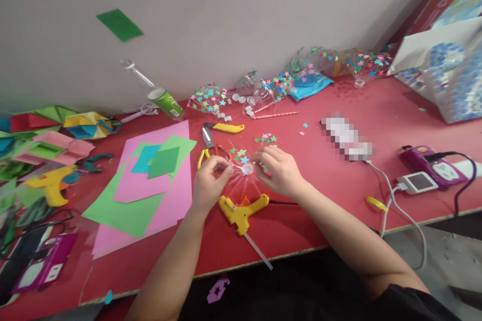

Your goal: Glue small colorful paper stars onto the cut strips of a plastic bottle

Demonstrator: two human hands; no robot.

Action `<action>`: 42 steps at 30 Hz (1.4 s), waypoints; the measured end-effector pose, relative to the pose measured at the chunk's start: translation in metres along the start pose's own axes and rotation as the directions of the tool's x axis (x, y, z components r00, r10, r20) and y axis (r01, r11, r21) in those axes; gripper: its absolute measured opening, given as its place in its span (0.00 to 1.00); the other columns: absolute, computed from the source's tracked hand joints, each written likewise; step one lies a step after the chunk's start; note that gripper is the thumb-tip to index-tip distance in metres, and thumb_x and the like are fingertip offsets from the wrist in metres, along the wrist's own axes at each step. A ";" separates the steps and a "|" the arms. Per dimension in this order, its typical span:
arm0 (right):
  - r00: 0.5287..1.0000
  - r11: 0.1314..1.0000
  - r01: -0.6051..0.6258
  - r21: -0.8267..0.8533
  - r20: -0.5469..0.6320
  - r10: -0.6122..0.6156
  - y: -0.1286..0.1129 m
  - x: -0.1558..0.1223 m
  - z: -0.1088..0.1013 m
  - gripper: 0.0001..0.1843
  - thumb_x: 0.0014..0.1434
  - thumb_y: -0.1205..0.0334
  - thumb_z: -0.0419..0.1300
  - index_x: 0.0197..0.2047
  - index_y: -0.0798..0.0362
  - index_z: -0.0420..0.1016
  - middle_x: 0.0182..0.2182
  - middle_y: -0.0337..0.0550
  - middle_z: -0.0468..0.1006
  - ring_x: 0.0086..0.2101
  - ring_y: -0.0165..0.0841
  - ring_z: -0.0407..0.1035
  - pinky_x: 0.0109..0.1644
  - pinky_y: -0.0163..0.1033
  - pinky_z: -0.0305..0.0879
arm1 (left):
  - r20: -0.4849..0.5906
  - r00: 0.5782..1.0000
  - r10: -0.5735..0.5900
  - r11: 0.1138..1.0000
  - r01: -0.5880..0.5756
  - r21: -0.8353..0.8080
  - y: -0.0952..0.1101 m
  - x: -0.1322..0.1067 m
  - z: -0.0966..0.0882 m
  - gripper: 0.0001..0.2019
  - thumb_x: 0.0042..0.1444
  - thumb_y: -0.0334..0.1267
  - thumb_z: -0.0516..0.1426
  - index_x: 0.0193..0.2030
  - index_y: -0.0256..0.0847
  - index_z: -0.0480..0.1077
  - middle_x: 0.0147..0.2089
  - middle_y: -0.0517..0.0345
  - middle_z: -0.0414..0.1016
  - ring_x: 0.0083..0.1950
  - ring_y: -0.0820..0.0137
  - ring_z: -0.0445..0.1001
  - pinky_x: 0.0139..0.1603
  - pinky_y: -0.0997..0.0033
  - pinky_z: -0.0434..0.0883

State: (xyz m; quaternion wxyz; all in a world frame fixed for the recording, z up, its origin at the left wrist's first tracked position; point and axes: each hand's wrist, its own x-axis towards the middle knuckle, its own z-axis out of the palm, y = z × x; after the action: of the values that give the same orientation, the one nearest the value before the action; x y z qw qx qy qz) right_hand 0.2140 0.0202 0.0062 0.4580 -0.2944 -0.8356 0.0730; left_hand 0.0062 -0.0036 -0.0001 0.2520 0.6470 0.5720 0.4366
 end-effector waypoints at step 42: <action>0.984 0.945 0.156 -0.287 0.129 -0.123 0.001 -0.009 0.015 0.09 0.67 0.68 0.53 0.40 0.53 0.75 0.32 0.44 0.76 0.32 0.30 0.68 0.33 0.35 0.63 | -0.037 0.993 0.115 0.992 -0.113 0.053 -0.001 0.000 0.000 0.05 0.56 0.31 0.57 0.30 0.41 0.65 0.32 0.60 0.68 0.33 0.72 0.71 0.36 0.72 0.71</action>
State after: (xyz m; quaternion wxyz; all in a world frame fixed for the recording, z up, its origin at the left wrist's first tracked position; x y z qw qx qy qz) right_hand 0.2055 0.0184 -0.0091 0.3662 -0.2950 -0.8798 -0.0695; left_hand 0.0057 -0.0031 -0.0004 0.1989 0.6760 0.5499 0.4483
